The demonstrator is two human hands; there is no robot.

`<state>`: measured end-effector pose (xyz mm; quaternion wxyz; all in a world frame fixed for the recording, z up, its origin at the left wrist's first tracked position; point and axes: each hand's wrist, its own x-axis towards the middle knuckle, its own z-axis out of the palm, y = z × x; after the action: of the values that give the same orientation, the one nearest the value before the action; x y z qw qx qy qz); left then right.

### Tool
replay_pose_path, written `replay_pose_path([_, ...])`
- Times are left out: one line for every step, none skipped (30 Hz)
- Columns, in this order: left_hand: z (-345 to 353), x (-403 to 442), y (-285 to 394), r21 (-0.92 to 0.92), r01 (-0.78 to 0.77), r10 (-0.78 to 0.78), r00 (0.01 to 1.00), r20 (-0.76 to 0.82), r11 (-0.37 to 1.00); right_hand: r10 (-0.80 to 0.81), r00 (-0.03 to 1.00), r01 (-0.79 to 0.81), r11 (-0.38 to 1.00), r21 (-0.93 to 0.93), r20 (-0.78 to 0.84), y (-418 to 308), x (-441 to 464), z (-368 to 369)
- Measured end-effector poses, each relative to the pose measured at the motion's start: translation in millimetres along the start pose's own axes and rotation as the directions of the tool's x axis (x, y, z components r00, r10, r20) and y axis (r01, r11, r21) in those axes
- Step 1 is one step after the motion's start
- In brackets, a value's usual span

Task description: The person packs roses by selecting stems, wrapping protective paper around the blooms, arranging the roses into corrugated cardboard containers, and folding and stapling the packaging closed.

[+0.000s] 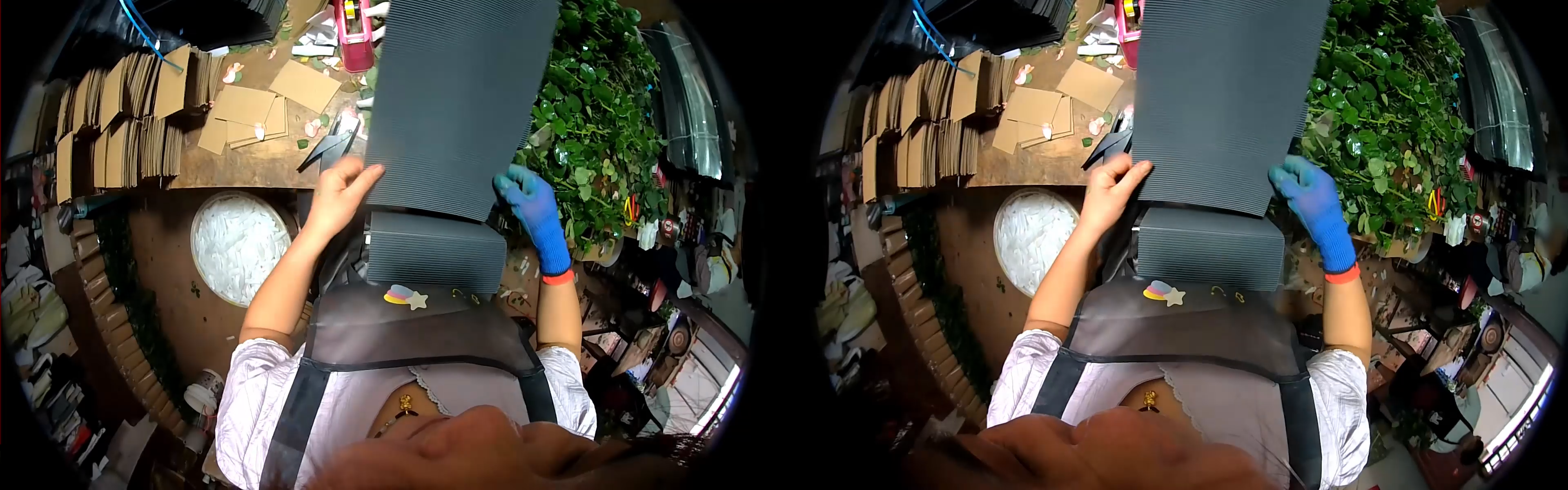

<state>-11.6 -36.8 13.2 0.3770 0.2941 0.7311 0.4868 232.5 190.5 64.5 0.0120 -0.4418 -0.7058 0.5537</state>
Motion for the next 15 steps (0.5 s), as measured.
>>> replay_pose_path([16,0,-13,-0.17,0.086,-0.086,0.996,0.004,0.982,0.071,0.997,-0.059,0.949,-0.309,0.028,-3,-6,-9])
replay_pose_path([22,-1,-21,0.021,-0.028,0.028,0.999,-0.027,0.999,0.102,0.993,-0.064,0.879,-0.472,0.056,-14,-10,-13])
replay_pose_path([25,2,-28,0.105,-0.027,0.026,1.0,0.006,0.994,0.137,0.987,-0.058,0.781,-0.622,0.08,-26,-15,-13])
replay_pose_path([26,7,-33,0.189,-0.031,0.025,0.999,0.037,0.981,0.172,0.98,-0.041,0.659,-0.751,0.098,-35,-17,-12])
replay_pose_path([27,12,-39,0.148,0.067,-0.079,0.994,0.075,0.987,0.01,0.973,0.146,0.748,-0.648,0.23,-40,-20,-10])
replay_pose_path([25,18,-46,0.111,0.165,-0.178,0.977,0.114,0.98,-0.203,0.928,0.356,0.732,-0.58,0.313,-31,-12,1])
replay_pose_path([21,25,-66,0.101,0.227,-0.243,0.949,0.201,0.969,-0.407,0.832,0.552,0.671,-0.495,0.377,-11,3,18])
replay_pose_path([19,27,-65,0.142,0.261,-0.288,0.931,0.223,0.955,-0.59,0.692,0.721,0.567,-0.398,0.416,4,18,34])
replay_pose_path([16,29,-60,0.182,0.294,-0.333,0.911,0.242,0.938,-0.512,0.686,0.727,0.516,-0.453,0.517,13,31,46])
replay_pose_path([13,30,-54,0.221,0.326,-0.377,0.89,0.256,0.919,-0.423,0.673,0.737,0.455,-0.499,0.607,19,44,58])
replay_pose_path([10,30,-36,0.407,0.213,-0.326,0.917,0.23,0.888,-0.319,0.656,0.749,0.393,-0.534,0.684,21,51,65])
replay_pose_path([10,28,-31,0.546,-0.04,-0.068,0.982,0.176,0.837,-0.267,0.671,0.728,0.416,-0.545,0.692,20,52,67])
replay_pose_path([12,26,-28,0.675,-0.259,0.203,0.965,0.164,0.691,-0.214,0.682,0.708,0.434,-0.557,0.7,18,54,68])
replay_pose_path([12,26,-26,0.778,-0.422,0.458,0.867,0.196,0.466,-0.162,0.691,0.688,0.448,-0.571,0.705,16,55,70])
replay_pose_path([12,27,-23,0.691,-0.6,0.625,0.732,0.271,0.403,-0.157,0.691,0.692,0.428,-0.582,0.706,15,55,71])
